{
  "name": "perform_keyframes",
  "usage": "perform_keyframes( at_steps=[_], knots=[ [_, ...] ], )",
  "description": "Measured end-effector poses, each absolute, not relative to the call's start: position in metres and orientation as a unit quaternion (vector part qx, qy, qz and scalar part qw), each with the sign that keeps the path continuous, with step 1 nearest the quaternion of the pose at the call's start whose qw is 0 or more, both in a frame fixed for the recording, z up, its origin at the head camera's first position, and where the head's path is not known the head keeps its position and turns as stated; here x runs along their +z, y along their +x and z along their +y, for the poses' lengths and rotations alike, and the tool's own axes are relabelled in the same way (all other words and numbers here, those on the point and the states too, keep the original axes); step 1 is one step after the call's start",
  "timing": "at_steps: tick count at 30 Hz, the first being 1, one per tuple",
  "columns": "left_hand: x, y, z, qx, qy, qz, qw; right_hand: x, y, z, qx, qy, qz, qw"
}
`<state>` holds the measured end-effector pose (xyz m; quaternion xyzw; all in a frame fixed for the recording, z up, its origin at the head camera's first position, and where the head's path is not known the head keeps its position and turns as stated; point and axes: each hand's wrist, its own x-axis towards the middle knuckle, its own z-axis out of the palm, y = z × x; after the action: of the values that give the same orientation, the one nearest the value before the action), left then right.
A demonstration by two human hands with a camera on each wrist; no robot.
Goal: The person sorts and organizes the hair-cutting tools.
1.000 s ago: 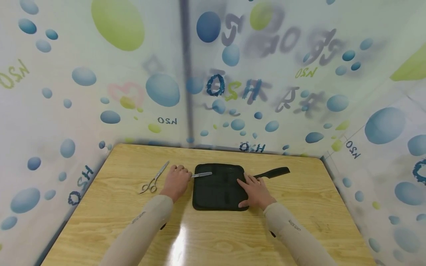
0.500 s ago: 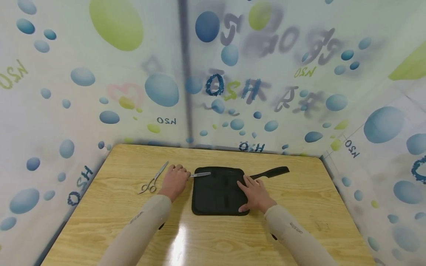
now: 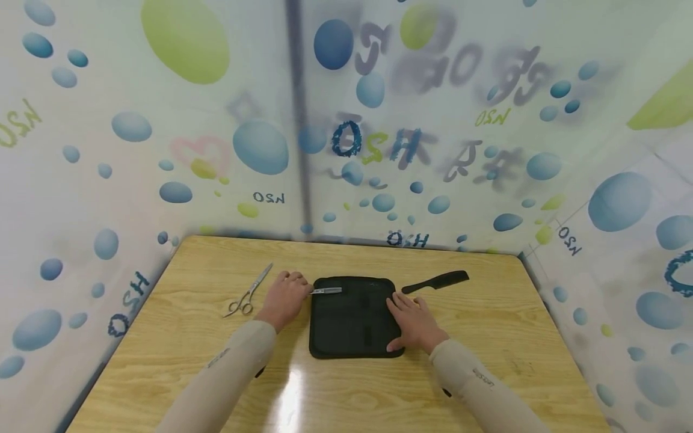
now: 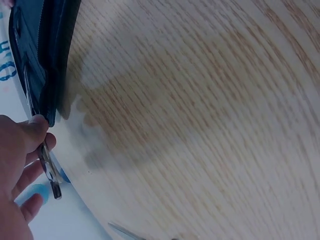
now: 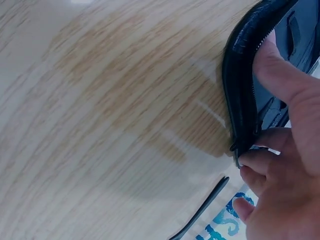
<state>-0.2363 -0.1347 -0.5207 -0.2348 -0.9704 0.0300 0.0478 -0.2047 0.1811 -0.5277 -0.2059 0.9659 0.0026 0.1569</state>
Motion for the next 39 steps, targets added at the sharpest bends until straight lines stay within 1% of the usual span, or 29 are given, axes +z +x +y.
perform_keyframes(
  at_steps=[6, 17, 33, 39],
  knots=[
    [-0.524, -0.238, -0.134, 0.032, -0.242, -0.968, 0.051, -0.526, -0.203, 0.181, 0.006, -0.207, 0.967, 0.151],
    [-0.529, -0.242, -0.128, 0.05, -0.249, -0.965, 0.068, -0.525, -0.203, 0.179, 0.007, -0.206, 0.965, 0.16],
    [-0.531, -0.245, -0.116, 0.035, -0.25, -0.966, 0.062, -0.526, -0.205, 0.18, 0.01, -0.21, 0.965, 0.154],
    [-0.533, -0.246, -0.11, 0.06, -0.243, -0.967, 0.054, -0.527, -0.205, 0.18, 0.006, -0.207, 0.967, 0.15]
  ],
)
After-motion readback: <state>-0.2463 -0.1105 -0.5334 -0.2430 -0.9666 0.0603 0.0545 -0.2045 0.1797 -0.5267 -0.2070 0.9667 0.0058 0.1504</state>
